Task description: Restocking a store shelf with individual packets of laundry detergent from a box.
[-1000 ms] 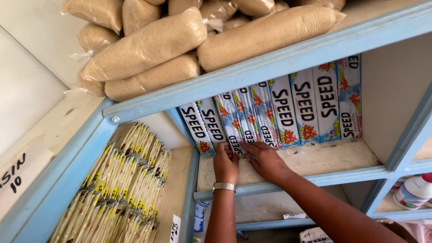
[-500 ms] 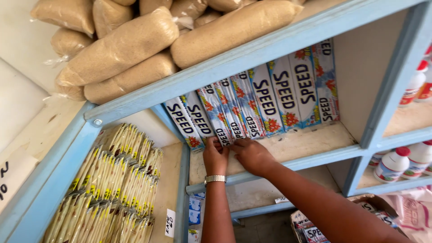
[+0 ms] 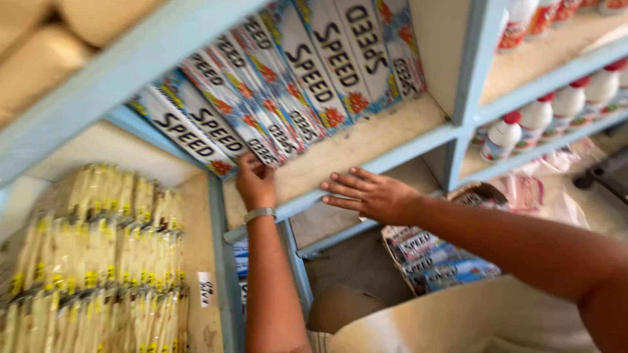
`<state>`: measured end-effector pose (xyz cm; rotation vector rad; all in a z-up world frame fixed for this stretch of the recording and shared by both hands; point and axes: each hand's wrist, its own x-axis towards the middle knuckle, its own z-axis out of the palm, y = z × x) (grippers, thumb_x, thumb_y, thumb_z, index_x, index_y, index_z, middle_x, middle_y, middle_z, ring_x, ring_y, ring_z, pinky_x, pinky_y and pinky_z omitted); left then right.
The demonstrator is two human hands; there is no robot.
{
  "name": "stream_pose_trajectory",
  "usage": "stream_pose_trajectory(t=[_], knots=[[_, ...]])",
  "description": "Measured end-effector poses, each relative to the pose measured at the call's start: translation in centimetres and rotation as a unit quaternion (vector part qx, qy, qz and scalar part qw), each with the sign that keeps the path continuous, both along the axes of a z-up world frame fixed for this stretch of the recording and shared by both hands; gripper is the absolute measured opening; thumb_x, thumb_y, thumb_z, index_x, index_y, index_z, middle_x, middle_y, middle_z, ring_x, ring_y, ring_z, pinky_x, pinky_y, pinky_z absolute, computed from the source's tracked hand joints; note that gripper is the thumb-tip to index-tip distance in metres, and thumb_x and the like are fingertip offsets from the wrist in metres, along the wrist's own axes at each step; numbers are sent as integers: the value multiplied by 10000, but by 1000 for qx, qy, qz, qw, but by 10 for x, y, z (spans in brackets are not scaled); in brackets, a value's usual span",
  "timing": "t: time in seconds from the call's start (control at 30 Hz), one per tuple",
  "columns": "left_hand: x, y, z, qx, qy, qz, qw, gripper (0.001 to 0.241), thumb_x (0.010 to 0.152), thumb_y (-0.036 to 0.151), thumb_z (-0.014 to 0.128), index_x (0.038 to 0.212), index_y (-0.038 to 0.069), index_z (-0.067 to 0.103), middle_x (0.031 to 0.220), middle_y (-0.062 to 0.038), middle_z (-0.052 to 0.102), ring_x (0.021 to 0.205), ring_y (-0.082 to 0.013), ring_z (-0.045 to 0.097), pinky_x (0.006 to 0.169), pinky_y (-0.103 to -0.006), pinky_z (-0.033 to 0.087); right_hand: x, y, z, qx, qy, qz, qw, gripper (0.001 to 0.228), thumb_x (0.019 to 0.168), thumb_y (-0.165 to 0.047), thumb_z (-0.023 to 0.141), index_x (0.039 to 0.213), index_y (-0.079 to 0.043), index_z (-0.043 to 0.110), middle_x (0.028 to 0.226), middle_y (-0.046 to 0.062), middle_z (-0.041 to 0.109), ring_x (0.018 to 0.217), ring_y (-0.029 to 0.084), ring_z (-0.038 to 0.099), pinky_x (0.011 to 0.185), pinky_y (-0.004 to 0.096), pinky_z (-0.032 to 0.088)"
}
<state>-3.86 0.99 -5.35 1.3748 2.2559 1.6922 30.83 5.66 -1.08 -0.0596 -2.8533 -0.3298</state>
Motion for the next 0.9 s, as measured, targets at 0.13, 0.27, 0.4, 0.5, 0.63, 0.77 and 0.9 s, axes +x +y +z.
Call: stream_pose_trajectory(t=[0.13, 0.27, 0.4, 0.5, 0.63, 0.77, 0.9], knots=[[106, -37, 65, 67, 142, 38, 987, 563, 767, -28, 756, 1291, 38, 560, 1025, -52, 593, 849, -186, 620, 762, -309, 540, 55, 16, -36, -2, 28, 69, 997, 763, 785, -295, 676, 1503, -208, 433, 1638, 52, 327, 1499, 284, 349, 1201, 495, 303], [219, -33, 35, 176, -97, -45, 979, 226, 946, 4, 705, 1109, 85, 570, 908, 43, 537, 744, -64, 448, 643, -227, 390, 95, 52, -140, -205, -116, 21, 972, 491, 910, -207, 643, 1399, -227, 598, 1276, 107, 634, 1198, 308, 613, 1015, 460, 513], [328, -37, -19, -78, -166, -240, 953, 132, 922, 6, 675, 1000, 95, 616, 809, -27, 573, 693, -97, 514, 627, -258, 451, 126, 66, -240, -246, -237, -89, 936, 429, 806, -222, 752, 1226, -212, 664, 1118, 101, 706, 1050, 327, 680, 865, 501, 547], [354, -26, -54, -260, -69, -280, 922, 192, 838, 47, 719, 1005, 97, 638, 837, -108, 636, 741, -216, 594, 653, -380, 498, 144, 60, -297, -270, -479, -187, 814, 440, 831, -160, 725, 1260, -248, 682, 1139, 70, 756, 1074, 272, 722, 889, 464, 584], [356, -18, -157, -417, 60, -278, 863, 240, 753, 79, 727, 986, 135, 710, 1065, -165, 724, 1017, -352, 695, 857, -499, 576, 142, 39, -293, -245, -596, -181, 743, 430, 798, -236, 734, 1223, -173, 754, 1176, 49, 780, 1095, 236, 719, 832, 479, 550], [355, -37, -249, -619, 154, -302, 708, 354, 883, 183, 706, 1220, 75, 721, 1238, -229, 697, 1148, -387, 694, 952, -517, 582, 138, 33, -263, -263, -639, -168, 703, 757, 817, -211, 821, 1497, -269, 494, 1414, 68, 617, 1256, 310, 623, 911, 533, 541], [357, -57, -255, -647, 179, -321, 667, 433, 889, 245, 721, 1292, 100, 654, 1299, -193, 649, 1190, -364, 645, 963, -554, 547, 134, 29, -246, -261, -634, -183, 705, 761, 817, -242, 811, 1506, -288, 491, 1456, 22, 591, 1303, 297, 591, 950, 564, 517]])
